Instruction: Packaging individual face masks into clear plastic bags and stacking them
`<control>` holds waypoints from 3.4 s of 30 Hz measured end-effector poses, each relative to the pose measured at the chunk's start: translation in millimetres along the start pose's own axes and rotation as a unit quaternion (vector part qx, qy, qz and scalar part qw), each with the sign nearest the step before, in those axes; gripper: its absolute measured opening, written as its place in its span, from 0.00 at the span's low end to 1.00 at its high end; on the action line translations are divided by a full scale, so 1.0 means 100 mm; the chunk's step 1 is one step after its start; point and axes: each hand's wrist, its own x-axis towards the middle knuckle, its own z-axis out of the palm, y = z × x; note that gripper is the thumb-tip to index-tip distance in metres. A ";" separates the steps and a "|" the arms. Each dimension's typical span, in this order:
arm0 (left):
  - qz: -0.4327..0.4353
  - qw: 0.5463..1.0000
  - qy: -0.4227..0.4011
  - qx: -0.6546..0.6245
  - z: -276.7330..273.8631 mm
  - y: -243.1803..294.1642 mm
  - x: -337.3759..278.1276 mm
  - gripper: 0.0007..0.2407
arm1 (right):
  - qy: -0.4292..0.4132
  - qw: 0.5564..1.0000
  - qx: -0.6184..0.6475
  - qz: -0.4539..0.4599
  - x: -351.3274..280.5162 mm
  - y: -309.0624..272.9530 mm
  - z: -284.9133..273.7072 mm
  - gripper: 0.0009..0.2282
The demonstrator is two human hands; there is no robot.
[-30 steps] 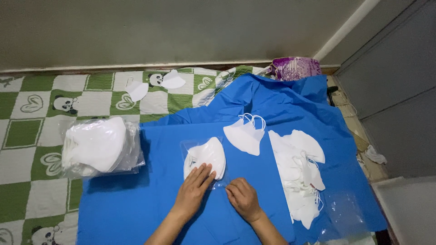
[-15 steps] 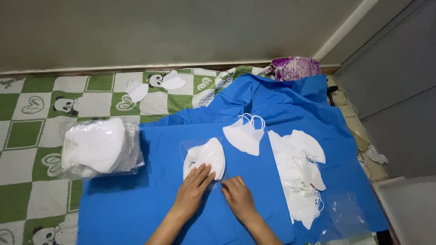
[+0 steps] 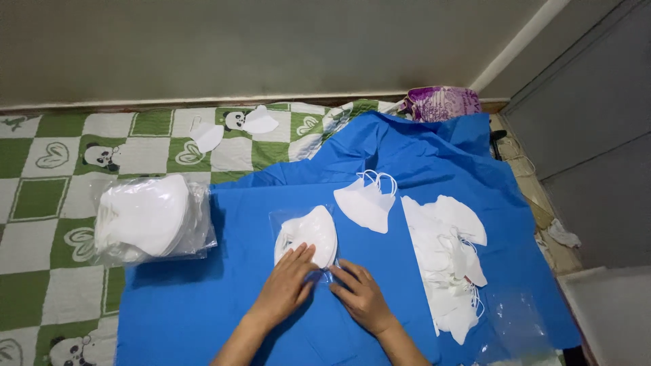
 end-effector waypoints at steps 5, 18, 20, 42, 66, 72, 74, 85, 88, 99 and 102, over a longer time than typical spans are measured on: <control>0.056 0.997 0.041 0.029 0.05 -0.08 -0.03 0.09 | -0.030 0.999 0.019 -0.027 0.10 0.01 -0.03 0.04; 0.183 0.958 0.090 0.202 -0.09 0.13 -0.16 0.04 | -0.115 0.991 0.061 0.023 -0.04 0.11 0.13 0.03; 0.174 0.958 0.097 0.206 -0.02 0.07 -0.23 0.02 | -0.109 0.992 0.057 0.024 0.01 0.07 0.12 0.02; 0.138 0.975 0.088 0.149 -0.40 -0.32 -0.57 0.06 | -0.035 0.991 0.125 0.045 -0.12 0.16 0.17 0.06; -0.391 0.912 0.125 0.022 0.28 -0.76 -0.38 0.06 | -0.115 0.806 0.241 0.528 0.63 0.26 0.24 0.02; -0.389 0.909 0.152 0.011 0.30 -0.71 -0.31 0.07 | -0.136 0.785 0.209 0.567 0.80 0.14 0.17 0.04; -0.378 0.911 0.162 0.034 0.35 -0.74 -0.33 0.06 | -0.146 0.778 0.208 0.575 0.81 0.17 0.17 0.07; -0.362 0.916 0.169 -0.024 0.17 -0.73 -0.26 0.01 | -0.190 0.767 0.163 0.591 0.71 0.44 0.29 0.19; -0.490 0.862 0.092 -0.091 -0.06 -0.62 -0.15 0.11 | -0.157 0.746 0.200 0.616 0.71 0.40 0.24 0.09; -0.442 0.695 0.177 -0.539 0.09 -0.57 -0.20 0.19 | -0.022 0.624 0.534 0.570 0.27 0.34 0.31 0.11; -0.432 0.676 0.196 -0.564 0.10 -0.45 -0.27 0.20 | 0.019 0.603 0.571 0.557 0.00 0.37 0.50 0.14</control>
